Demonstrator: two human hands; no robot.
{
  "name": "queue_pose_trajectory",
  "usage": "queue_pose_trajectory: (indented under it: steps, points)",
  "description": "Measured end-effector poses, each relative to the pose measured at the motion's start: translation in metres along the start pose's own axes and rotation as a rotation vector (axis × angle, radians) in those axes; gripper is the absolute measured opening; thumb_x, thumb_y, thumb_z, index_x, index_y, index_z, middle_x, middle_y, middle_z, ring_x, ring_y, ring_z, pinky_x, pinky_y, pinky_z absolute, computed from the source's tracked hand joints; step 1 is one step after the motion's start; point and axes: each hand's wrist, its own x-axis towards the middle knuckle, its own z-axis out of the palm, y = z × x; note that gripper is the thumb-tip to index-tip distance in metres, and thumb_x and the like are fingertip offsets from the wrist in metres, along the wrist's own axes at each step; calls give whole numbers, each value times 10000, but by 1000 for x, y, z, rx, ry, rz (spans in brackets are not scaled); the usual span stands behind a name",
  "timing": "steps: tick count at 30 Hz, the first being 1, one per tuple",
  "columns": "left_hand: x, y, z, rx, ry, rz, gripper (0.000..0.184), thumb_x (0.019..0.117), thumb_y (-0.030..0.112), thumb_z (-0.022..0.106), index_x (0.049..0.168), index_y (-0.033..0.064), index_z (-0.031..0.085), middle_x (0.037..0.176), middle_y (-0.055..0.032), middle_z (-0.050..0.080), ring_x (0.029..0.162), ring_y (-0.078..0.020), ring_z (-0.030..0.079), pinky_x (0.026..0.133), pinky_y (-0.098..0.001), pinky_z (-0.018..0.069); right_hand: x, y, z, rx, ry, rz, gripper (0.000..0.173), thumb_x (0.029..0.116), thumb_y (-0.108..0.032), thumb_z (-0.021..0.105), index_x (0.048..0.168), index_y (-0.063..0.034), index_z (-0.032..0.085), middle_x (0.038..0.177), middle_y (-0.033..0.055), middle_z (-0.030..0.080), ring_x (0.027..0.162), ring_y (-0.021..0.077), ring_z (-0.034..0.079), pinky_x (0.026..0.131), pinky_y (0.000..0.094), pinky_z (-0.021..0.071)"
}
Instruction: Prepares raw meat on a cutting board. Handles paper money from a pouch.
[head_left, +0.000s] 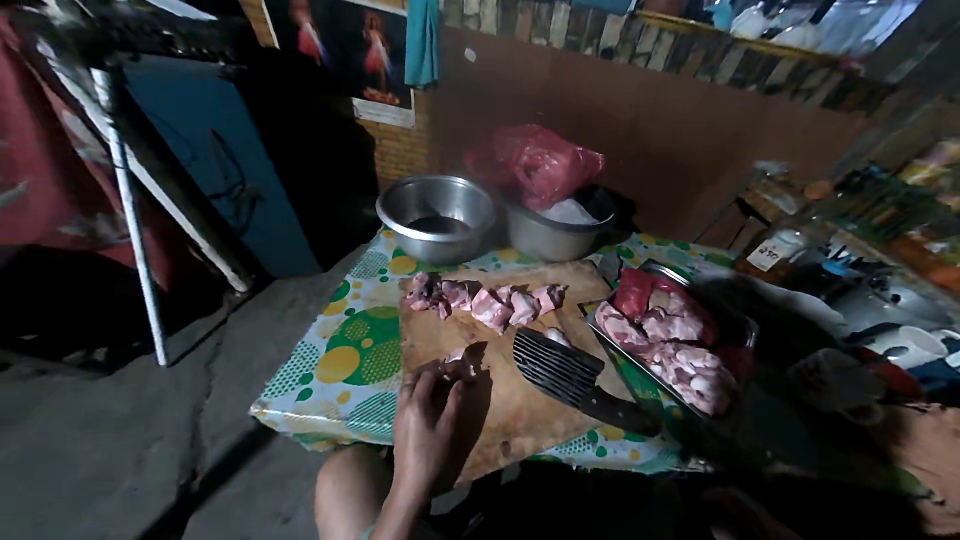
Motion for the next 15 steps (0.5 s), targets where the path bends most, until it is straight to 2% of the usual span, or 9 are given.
queue_pose_trajectory:
  steps: [2,3,5,7,10,11,12,13,15]
  points:
    - [-2,-1,0,-27,24,4,352,938,289,659,1191,49,705,1281,-194,650,1168,-346,625,960,-529,517,12,4,14,23,77,-133,245,987,-26,545,1124,160,626,963,245,667,791,248,663,747,388,574]
    - [-3,-2,-1,-38,33,9,360,937,290,656,1198,46,701,1285,-197,649,1181,-349,619,970,-532,511,18,-2,19,34,88,-153,228,978,-28,552,1083,153,643,919,234,667,742,245,661,702,394,577]
    - [-4,-3,-2,-82,54,38,365,938,278,651,1203,30,692,1281,-193,648,1193,-330,614,984,-510,513,29,-6,28,54,96,-216,181,962,-23,570,1010,115,677,885,212,678,712,231,662,676,376,579]
    - [-6,0,-3,-122,77,65,353,941,243,654,1201,6,682,1267,-188,645,1155,-265,633,961,-432,542,40,2,38,114,151,-292,166,956,-46,576,973,72,692,852,155,680,686,150,640,645,291,565]
    - [-9,3,-3,-161,91,64,350,941,204,651,1207,-22,667,1249,-170,644,1080,-158,653,866,-297,572,66,8,49,169,280,-408,167,957,-95,545,938,-10,686,832,55,661,679,23,603,626,168,530]
    - [-7,2,-1,-174,81,60,354,946,201,647,1216,-28,657,1257,-172,636,1075,-146,653,855,-282,576,75,5,49,161,292,-433,185,959,-86,534,965,-17,705,880,52,679,752,28,628,691,174,543]
    - [-5,1,1,-173,72,69,355,950,200,648,1215,-35,653,1262,-181,633,1082,-152,656,858,-282,581,82,1,48,129,279,-451,198,979,-82,538,996,-27,727,955,60,715,867,56,674,797,208,571]
    - [-3,1,2,-169,59,84,360,955,200,650,1218,-45,651,1272,-197,634,1117,-180,651,887,-305,580,88,-3,50,100,227,-447,204,991,-75,535,1012,-37,734,999,73,726,927,96,693,843,261,584]
    - [-3,-2,1,-139,37,110,344,965,211,655,1207,-34,665,1251,-192,644,1143,-209,637,933,-332,563,94,-16,59,93,45,-406,205,1009,-88,540,1039,-41,738,1026,106,723,930,186,703,830,382,589]
